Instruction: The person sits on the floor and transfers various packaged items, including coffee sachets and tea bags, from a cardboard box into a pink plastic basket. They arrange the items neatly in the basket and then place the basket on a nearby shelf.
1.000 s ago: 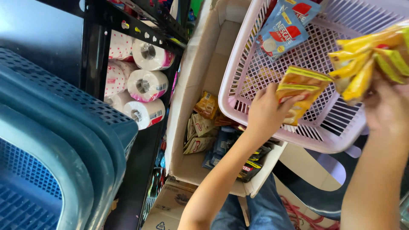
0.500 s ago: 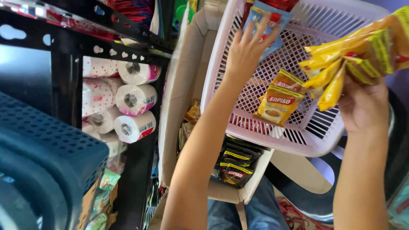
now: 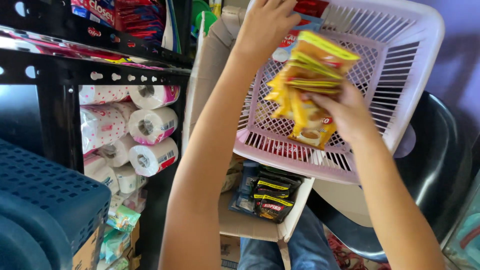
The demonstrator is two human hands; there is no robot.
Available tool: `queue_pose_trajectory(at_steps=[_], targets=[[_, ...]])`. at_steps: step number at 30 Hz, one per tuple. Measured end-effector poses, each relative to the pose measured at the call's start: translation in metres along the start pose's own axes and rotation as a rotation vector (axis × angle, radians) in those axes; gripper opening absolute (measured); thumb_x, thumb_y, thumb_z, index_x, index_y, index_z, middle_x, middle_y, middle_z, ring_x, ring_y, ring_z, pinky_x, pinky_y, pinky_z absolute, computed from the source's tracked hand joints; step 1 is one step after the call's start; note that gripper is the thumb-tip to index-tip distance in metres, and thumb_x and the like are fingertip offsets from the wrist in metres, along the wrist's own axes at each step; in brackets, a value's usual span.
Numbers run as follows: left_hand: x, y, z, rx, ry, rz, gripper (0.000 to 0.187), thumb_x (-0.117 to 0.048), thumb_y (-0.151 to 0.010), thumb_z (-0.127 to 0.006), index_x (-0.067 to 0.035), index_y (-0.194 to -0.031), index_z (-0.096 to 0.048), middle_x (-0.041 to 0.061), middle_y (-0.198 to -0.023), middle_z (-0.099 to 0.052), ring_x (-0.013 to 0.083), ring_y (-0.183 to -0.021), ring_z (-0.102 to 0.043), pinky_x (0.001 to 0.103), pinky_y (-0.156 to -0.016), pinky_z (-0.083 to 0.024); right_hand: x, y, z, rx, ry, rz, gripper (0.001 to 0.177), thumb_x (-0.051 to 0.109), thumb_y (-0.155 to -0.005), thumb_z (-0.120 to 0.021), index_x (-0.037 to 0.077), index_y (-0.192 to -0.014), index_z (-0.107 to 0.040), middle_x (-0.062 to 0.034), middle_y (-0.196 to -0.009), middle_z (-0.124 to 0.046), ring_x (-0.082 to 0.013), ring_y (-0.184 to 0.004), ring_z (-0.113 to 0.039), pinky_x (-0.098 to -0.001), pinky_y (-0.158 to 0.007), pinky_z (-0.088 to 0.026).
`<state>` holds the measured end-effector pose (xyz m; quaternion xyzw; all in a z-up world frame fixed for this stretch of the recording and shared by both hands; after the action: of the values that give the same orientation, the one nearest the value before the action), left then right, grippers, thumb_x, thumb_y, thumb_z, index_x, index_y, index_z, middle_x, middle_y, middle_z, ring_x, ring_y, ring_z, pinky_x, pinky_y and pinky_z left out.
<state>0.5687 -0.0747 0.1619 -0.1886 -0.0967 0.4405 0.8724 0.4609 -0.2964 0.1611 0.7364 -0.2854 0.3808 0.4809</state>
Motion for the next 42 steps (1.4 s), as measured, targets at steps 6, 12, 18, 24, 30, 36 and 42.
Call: queue_pose_trajectory(at_steps=[6, 12, 18, 24, 30, 36, 42], targets=[[0.023, 0.023, 0.056, -0.079, 0.326, 0.334, 0.019, -0.012, -0.093, -0.069, -0.013, -0.112, -0.072, 0.007, -0.119, -0.064, 0.0309, -0.116, -0.059, 0.044, -0.100, -0.048, -0.041, -0.056, -0.055, -0.148, -0.069, 0.003, 0.044, 0.002, -0.091, -0.062, 0.008, -0.133, -0.048, -0.0069, -0.114, -0.067, -0.0235, -0.087, -0.074, -0.0366, -0.064, -0.061], [-0.083, 0.085, 0.104, -0.282, 0.655, 1.029, 0.053, -0.009, -0.098, -0.068, -0.001, -0.144, -0.043, 0.021, -0.133, -0.055, 0.0366, -0.125, -0.058, 0.045, -0.109, -0.047, -0.057, -0.064, -0.037, -0.242, 0.630, 0.445, 0.047, 0.015, -0.101, -0.079, 0.002, -0.137, -0.051, -0.0171, -0.127, -0.056, -0.0323, -0.123, -0.059, -0.0441, -0.108, -0.048], [-0.160, 0.086, 0.084, -0.072, 0.689, 1.168, 0.117, -0.020, -0.080, -0.085, 0.008, -0.157, -0.001, 0.043, -0.158, -0.015, 0.0582, -0.147, -0.023, 0.055, -0.118, -0.029, -0.050, -0.060, -0.028, -0.250, 0.731, 0.661, 0.082, 0.017, -0.092, -0.083, -0.004, -0.150, -0.029, -0.0237, -0.137, -0.040, -0.0349, -0.133, -0.042, -0.0476, -0.115, -0.034], [-0.164, 0.092, 0.067, -0.144, 0.636, 1.264, 0.124, -0.011, -0.074, -0.086, 0.004, -0.165, -0.004, 0.042, -0.164, -0.014, 0.0579, -0.154, -0.019, 0.052, -0.122, -0.034, -0.041, -0.065, -0.019, 0.038, 0.052, 0.433, 0.074, 0.012, -0.104, -0.064, 0.002, -0.165, -0.023, -0.0156, -0.161, -0.043, -0.0297, -0.151, -0.043, -0.0432, -0.130, -0.032], [-0.171, 0.107, -0.002, -0.458, 0.677, 1.741, 0.125, -0.010, -0.070, -0.092, 0.006, -0.156, -0.002, 0.037, -0.151, -0.020, 0.0518, -0.144, -0.025, 0.057, -0.119, -0.024, -0.003, -0.037, -0.055, -0.340, 0.861, 0.867, 0.043, 0.008, -0.110, -0.068, 0.004, -0.147, -0.047, -0.0172, -0.137, -0.053, -0.0311, -0.128, -0.054, -0.0409, -0.113, -0.045], [-0.174, 0.089, 0.006, -0.507, 0.605, 1.775, 0.127, -0.007, -0.070, -0.087, 0.003, -0.161, 0.002, 0.034, -0.158, -0.007, 0.0532, -0.147, -0.018, 0.058, -0.119, -0.029, 0.023, -0.048, -0.058, -0.264, 0.771, 0.719, 0.017, 0.004, -0.111, -0.064, 0.003, -0.127, -0.066, -0.0128, -0.106, -0.062, -0.0248, -0.085, -0.064, -0.0357, -0.074, -0.052], [-0.165, 0.083, 0.001, -0.466, 0.374, 1.537, 0.112, -0.001, -0.073, -0.081, -0.002, -0.160, -0.012, 0.031, -0.155, -0.028, 0.0510, -0.146, -0.029, 0.062, -0.123, -0.022, 0.037, -0.046, -0.069, -0.130, 0.961, 0.823, 0.018, 0.001, -0.109, -0.062, 0.001, -0.126, -0.070, -0.0155, -0.102, -0.064, -0.0333, -0.089, -0.063, -0.0405, -0.078, -0.051]])
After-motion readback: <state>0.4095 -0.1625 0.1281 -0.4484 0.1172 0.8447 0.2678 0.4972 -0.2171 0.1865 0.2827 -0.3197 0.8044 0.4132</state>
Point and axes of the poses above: each hand's wrist, its own y-axis away from the middle knuckle, its own z-axis out of the back of the hand, x = y × z, the point moved 4 cm from there along -y, towards the middle knuckle
